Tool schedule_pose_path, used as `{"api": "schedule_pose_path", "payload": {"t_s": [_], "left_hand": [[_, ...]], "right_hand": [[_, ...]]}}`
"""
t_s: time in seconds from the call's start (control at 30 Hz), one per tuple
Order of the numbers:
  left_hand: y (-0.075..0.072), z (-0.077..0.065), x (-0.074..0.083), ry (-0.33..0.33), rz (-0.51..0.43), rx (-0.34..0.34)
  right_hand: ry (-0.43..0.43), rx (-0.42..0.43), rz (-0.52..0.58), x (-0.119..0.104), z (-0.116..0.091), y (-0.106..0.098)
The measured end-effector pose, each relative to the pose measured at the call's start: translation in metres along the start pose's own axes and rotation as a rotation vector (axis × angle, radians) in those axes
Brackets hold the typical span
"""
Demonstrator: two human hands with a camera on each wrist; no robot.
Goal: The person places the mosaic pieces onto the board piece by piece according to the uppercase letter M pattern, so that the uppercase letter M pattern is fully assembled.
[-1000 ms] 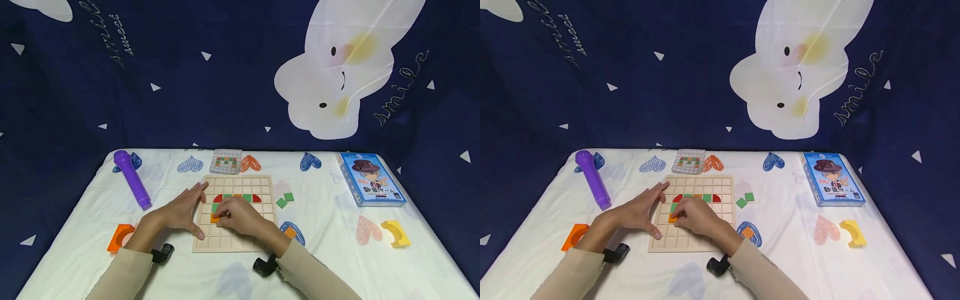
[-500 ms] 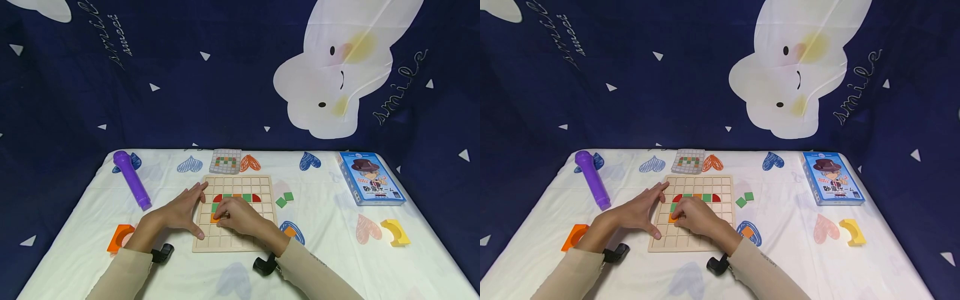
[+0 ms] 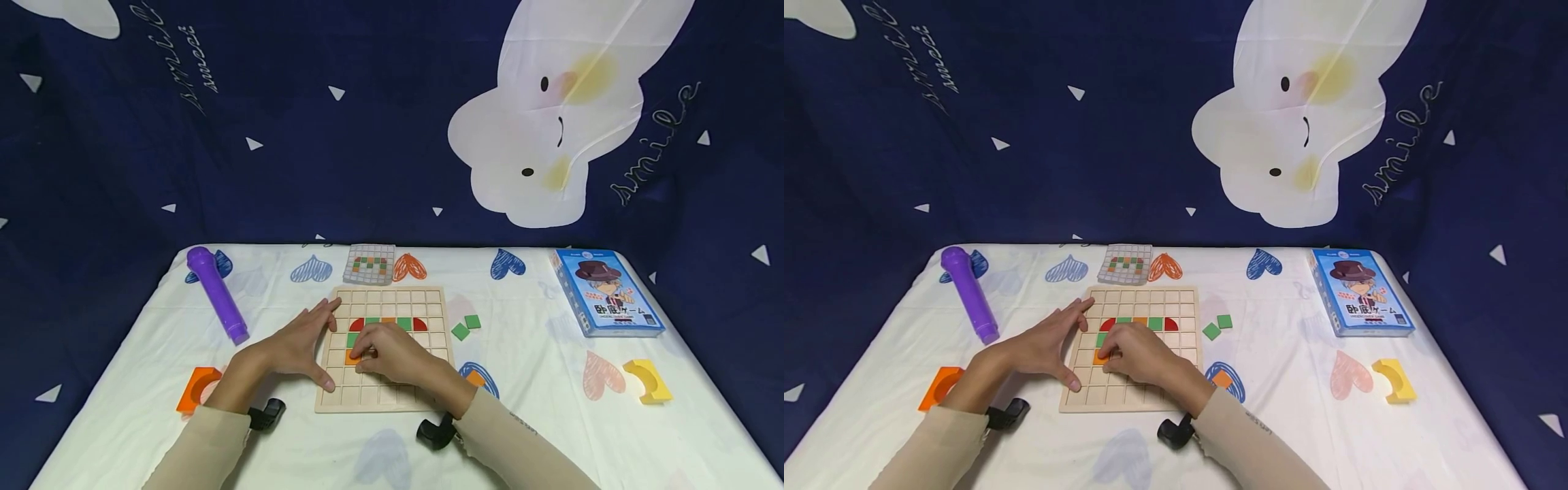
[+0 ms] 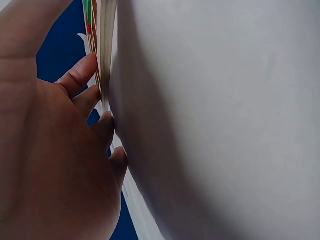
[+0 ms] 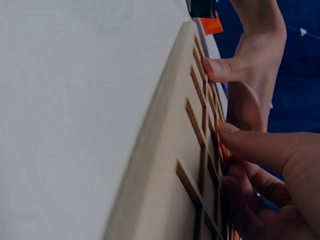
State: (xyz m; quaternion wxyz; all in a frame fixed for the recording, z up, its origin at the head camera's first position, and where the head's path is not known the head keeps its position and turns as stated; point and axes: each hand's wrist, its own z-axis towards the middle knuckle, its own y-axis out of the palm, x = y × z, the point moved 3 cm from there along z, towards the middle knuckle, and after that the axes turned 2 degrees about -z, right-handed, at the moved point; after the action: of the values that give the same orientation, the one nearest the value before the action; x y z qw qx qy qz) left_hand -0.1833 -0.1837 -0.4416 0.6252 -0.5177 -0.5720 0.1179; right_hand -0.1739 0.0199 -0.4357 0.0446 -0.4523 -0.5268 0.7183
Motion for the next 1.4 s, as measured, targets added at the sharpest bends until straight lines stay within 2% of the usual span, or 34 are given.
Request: {"api": "schedule_pose_path", "payload": {"t_s": [0.23,0.43,0.77,0.97,1.2,1.4], "left_hand": [[0.000,0.000,0.000,0.020,0.007,0.007],[0.000,0.000,0.000,0.020,0.009,0.012],[0.000,0.000,0.001,-0.001,0.002,0.010],[0.001,0.001,0.002,-0.012,0.003,0.006],[0.002,0.000,0.001,-0.017,0.001,0.002],[0.001,0.000,0.003,-0.022,0.002,0.004]], "right_hand": [[-0.005,-0.022,0.144,0.004,-0.007,-0.014],[0.018,-0.009,0.179,0.011,-0.021,-0.030],[0.072,0.031,0.222,0.037,-0.060,-0.054],[0.096,0.069,0.209,0.055,-0.083,-0.072],[0.157,0.134,0.145,0.079,-0.107,-0.096],[0.199,0.189,0.129,0.095,-0.118,-0.106]]}}
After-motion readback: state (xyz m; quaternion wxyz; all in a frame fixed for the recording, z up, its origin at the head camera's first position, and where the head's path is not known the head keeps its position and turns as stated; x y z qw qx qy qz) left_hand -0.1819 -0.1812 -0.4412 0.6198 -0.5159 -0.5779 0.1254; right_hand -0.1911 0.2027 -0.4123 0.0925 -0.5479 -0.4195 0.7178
